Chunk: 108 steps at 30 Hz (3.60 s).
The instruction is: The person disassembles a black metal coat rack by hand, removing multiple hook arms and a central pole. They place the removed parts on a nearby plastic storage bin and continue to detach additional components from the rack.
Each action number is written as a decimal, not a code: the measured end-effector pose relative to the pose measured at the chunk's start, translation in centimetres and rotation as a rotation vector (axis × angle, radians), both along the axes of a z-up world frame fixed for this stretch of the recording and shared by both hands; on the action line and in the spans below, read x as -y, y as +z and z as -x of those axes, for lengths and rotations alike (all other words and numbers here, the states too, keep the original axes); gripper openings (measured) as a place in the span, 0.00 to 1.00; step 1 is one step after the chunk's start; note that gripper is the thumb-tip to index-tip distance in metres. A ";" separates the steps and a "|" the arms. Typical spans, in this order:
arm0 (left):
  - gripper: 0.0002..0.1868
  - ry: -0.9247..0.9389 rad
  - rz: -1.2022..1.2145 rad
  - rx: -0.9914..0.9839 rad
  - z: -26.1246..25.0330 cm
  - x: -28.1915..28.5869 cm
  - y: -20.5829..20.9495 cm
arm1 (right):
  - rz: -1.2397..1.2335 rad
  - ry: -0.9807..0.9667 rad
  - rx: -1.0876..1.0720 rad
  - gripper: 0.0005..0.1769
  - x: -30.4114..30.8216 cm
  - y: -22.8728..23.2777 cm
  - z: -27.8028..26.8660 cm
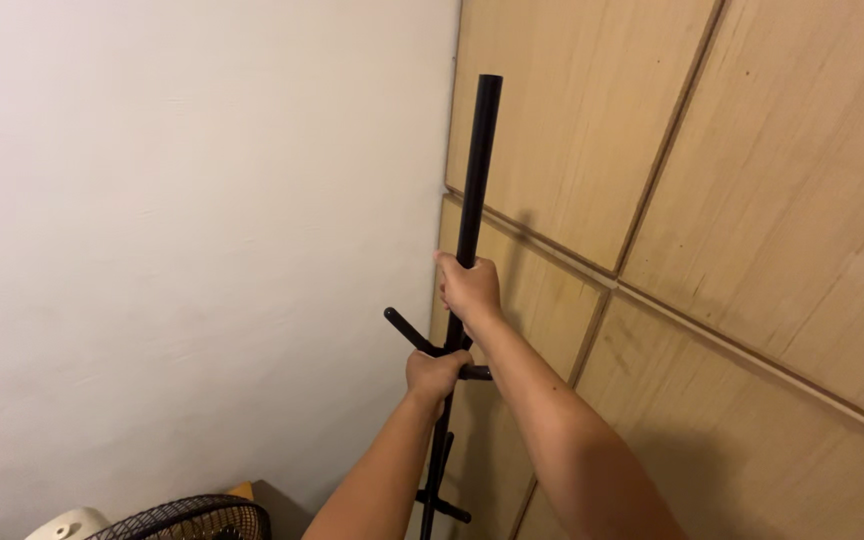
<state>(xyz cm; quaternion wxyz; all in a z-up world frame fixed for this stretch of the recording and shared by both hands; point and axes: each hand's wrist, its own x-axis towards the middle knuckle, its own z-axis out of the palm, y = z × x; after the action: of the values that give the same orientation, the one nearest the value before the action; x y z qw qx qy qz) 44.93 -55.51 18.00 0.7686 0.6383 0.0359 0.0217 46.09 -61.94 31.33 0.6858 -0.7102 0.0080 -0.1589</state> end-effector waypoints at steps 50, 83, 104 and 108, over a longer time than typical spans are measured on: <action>0.50 -0.061 -0.248 0.484 6.2 -5.1 0.8 | 0.140 0.314 0.051 0.16 3.2 -6.4 -1.1; 0.18 -0.008 -0.429 0.404 3.4 -3.5 0.3 | -0.176 0.360 0.021 0.13 2.1 -6.2 -2.7; 0.20 -0.068 -0.358 0.363 2.3 -3.8 -0.5 | -0.276 0.970 -0.070 0.21 4.1 -4.7 -3.7; 0.18 -0.006 -0.326 0.417 2.7 -3.3 0.0 | -0.099 0.290 0.130 0.18 1.9 -6.3 -1.8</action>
<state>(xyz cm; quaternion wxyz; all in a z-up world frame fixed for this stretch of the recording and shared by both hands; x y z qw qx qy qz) 42.24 -52.25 18.00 0.6464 0.7356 -0.1294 0.1559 47.86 -63.87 25.04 0.7348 -0.6574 -0.1312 -0.1030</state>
